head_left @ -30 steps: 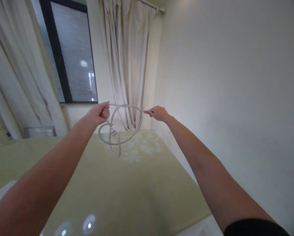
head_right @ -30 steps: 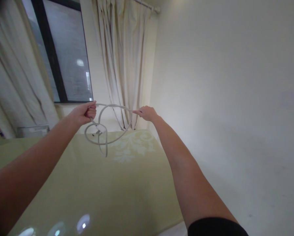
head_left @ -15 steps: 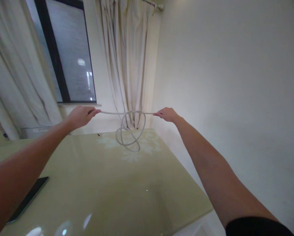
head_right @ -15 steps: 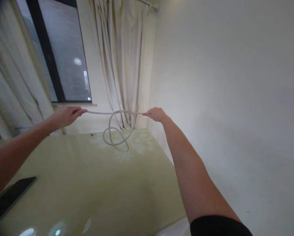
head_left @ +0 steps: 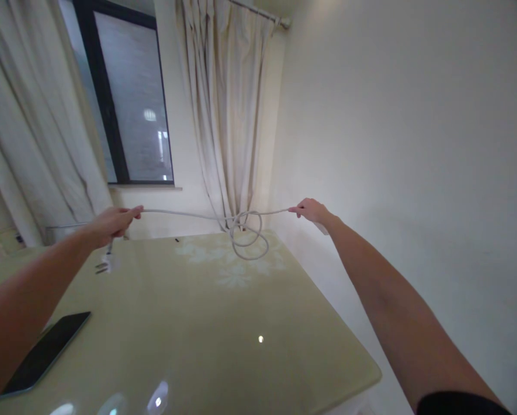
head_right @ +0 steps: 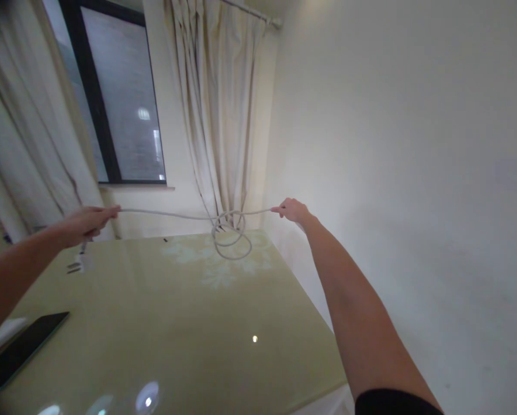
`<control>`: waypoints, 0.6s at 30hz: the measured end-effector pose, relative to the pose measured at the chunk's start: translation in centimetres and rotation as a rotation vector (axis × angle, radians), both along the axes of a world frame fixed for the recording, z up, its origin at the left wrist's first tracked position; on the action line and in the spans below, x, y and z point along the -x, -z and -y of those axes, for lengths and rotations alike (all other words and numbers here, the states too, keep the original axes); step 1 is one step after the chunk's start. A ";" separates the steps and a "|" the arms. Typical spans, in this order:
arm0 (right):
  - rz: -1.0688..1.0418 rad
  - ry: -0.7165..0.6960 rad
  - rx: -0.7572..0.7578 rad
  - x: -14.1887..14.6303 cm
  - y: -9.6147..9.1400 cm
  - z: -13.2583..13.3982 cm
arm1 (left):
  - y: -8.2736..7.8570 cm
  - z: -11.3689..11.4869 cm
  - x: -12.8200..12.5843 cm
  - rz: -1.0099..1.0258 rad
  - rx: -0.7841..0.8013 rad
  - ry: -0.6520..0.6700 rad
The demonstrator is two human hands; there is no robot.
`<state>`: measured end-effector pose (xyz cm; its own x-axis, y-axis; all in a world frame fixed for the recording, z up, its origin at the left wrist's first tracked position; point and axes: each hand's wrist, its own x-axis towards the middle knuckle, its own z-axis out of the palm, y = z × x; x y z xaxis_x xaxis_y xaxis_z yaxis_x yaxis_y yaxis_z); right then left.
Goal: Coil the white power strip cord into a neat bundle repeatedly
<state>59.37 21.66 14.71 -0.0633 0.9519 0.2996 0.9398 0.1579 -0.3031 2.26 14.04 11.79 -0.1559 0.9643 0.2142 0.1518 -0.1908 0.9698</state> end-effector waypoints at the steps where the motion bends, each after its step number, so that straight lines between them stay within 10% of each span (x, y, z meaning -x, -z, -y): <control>1: -0.058 -0.005 -0.011 0.8 -0.2 -0.1 | -0.2 -0.1 -1.1 0.022 0.024 -0.003; 11: -0.863 -0.281 0.215 14.5 0.9 0.7 | -1.3 0.0 -15.9 -0.149 -0.067 0.176; 18: -1.377 -0.417 0.228 20.8 4.5 2.8 | -0.6 0.1 -18.7 -0.383 -0.187 0.198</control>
